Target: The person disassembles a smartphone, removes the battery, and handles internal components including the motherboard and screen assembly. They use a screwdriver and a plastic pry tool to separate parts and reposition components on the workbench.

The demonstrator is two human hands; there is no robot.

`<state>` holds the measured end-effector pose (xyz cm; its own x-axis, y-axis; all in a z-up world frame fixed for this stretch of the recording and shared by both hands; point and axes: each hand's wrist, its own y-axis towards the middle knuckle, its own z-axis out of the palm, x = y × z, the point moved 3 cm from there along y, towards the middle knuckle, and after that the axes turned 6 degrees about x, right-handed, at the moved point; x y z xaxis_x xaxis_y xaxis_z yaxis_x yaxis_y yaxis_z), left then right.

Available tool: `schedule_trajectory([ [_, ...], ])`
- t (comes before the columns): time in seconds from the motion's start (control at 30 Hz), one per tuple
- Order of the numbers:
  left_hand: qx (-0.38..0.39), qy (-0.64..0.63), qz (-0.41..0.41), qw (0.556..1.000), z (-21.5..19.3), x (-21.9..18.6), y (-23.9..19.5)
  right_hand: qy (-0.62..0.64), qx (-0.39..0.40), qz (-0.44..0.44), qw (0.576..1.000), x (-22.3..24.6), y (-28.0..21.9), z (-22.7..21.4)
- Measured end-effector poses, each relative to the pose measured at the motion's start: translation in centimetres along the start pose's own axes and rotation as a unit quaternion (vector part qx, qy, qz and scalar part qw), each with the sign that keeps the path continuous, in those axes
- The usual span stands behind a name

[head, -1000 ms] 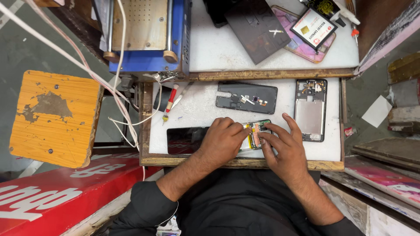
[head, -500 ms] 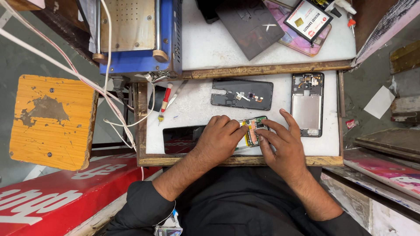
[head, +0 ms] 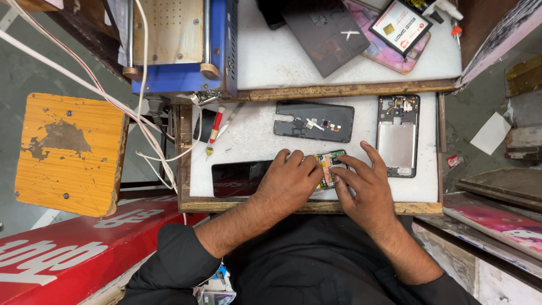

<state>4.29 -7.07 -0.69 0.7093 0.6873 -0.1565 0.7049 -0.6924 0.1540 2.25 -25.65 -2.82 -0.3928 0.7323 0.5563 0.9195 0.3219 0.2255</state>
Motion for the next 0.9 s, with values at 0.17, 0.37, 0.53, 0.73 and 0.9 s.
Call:
schedule_trajectory([
  [0.17, 0.000, -0.061, -0.026, 0.998, 0.0, 0.9, 0.2, -0.015, 0.004, -0.005, 1.000, 0.3, 0.3, -0.2],
  [0.37, -0.017, -0.157, -0.070, 0.985, -2.3, 1.8, -2.4, -0.080, 0.055, -0.015, 0.995, 1.2, 1.0, 0.0],
  [0.53, 0.112, -0.094, -0.181, 0.973, -4.9, 4.3, -7.3, -0.126, 0.087, -0.004, 0.988, 1.4, 1.4, 0.4],
  [0.73, 0.163, -0.092, -0.173, 0.967, -4.9, 5.6, -8.8, -0.143, 0.088, -0.004, 0.986, 1.3, 1.2, 1.0],
  [0.9, 0.117, -0.116, -0.116, 0.979, -5.3, 6.5, -6.3, -0.161, 0.096, -0.005, 0.982, 1.3, 1.1, 1.1],
])
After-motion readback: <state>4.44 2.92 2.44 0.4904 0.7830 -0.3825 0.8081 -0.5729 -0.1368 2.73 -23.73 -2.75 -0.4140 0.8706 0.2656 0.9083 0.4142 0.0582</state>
